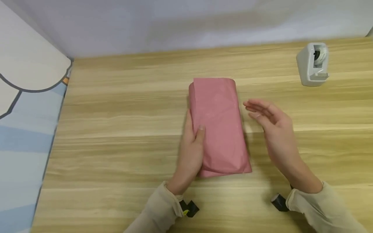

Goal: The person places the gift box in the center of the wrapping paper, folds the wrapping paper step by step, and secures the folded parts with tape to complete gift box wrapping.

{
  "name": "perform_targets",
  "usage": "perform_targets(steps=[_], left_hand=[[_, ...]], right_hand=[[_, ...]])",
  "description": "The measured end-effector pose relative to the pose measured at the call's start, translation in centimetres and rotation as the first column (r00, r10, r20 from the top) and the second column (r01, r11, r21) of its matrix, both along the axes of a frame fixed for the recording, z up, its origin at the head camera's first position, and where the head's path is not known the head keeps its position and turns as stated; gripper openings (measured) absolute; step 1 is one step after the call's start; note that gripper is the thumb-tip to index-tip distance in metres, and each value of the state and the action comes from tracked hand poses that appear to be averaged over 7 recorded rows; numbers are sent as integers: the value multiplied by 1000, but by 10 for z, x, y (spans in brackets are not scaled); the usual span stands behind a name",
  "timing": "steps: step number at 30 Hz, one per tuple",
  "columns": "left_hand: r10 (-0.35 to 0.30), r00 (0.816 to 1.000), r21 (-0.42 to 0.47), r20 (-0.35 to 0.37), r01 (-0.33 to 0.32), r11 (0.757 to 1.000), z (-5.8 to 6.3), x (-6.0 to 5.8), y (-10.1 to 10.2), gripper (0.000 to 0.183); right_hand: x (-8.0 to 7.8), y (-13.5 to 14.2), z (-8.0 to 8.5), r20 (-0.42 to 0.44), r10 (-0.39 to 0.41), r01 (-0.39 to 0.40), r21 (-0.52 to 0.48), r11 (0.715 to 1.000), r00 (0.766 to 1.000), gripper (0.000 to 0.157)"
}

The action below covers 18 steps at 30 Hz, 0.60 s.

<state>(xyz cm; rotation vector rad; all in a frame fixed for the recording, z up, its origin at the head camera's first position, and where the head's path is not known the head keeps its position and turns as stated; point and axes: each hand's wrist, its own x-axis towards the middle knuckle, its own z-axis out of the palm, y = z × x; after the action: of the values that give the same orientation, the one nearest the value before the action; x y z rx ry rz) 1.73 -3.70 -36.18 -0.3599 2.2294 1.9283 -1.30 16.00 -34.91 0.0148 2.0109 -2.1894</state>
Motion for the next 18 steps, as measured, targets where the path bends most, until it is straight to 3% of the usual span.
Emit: perform_targets(steps=[2,4,6,8,13,18], left_hand=[[-13,1000,-38,-18,12,999,0,2,1,63],[-39,998,-100,-48,34,994,1,3,2,63],[-78,995,-189,-70,63,980,1,4,1,63],[-124,989,-285,-86,95,954,1,3,0,63],[-257,961,-476,-103,179,861,0,1,-12,59],[-389,906,-567,-167,234,790,-4,-8,-37,50]], right_hand=[[2,-2,-8,80,56,-68,167,984,995,51],[5,-7,-13,127,157,-189,306,933,979,61],[8,-12,-16,116,215,-243,402,882,970,66],[10,-18,-18,59,238,-238,465,853,969,69],[11,-23,-17,-52,296,-202,619,759,954,69],[9,-19,-19,-78,330,-194,674,713,941,64]])
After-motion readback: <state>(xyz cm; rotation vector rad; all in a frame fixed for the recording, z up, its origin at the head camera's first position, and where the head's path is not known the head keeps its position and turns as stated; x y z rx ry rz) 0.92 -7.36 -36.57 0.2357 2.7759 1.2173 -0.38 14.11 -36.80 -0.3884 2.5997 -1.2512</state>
